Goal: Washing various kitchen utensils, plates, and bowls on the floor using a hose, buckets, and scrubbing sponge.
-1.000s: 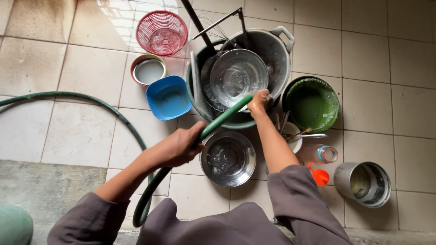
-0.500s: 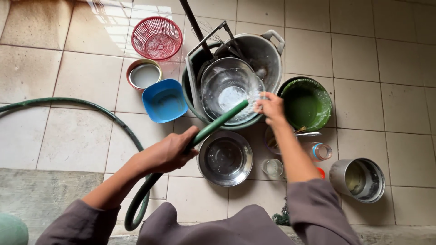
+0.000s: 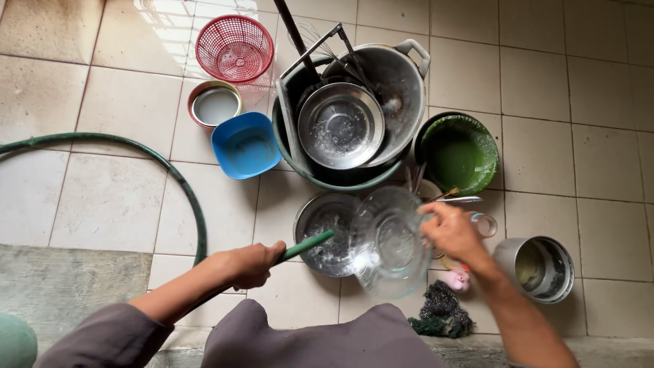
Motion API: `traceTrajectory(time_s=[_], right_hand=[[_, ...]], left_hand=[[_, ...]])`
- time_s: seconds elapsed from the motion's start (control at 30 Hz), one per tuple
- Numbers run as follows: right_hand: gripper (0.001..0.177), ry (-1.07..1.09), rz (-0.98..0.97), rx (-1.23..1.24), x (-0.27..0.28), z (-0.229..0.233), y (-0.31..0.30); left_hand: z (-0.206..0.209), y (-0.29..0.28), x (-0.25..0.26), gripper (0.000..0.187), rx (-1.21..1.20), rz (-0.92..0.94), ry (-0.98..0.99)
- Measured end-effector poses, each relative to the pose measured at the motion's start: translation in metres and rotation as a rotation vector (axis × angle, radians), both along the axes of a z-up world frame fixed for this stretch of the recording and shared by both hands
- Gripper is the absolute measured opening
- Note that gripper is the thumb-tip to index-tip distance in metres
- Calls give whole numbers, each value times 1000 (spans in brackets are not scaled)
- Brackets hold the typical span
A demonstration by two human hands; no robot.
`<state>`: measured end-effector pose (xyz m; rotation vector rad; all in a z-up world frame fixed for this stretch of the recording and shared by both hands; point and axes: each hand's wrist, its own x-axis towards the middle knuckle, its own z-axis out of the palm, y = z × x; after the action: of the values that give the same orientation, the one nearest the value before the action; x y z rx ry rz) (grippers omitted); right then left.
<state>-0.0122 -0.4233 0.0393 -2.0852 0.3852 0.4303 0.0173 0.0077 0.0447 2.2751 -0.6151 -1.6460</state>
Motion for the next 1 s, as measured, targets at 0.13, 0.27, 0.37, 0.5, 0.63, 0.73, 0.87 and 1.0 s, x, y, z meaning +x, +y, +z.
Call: traceTrajectory(time_s=[0.13,0.27,0.37,0.5,0.63,0.73,0.87,1.0], right_hand=[[34,102,31,-104,-18,-49,19],[43,168,-110,284,-40,-138,16],[44,254,-295,467,-50,-159,35],[48,387,-459,503,-60,-190,49],[49,424,-199,159,-62,-186,57],[36,246,254,-215,-56,-205,41],[22,-36,645,-524,12,-211,28],[25,-451,283,-315,123,-160,43]], left_hand=[[2,-11,-4,34,11,-54,-37],[17,-19,-3,41,40,-17,17],[23,-19,-1,36,21,-46,17],[24,-16,-1,33,-14,-11,96],[24,-15,-2,39,-81,3,144],[11,-11,-3,38,-103,63,178],[-12,-2,4,59,-512,21,-127],[31,-13,38,37,-424,149,-159]])
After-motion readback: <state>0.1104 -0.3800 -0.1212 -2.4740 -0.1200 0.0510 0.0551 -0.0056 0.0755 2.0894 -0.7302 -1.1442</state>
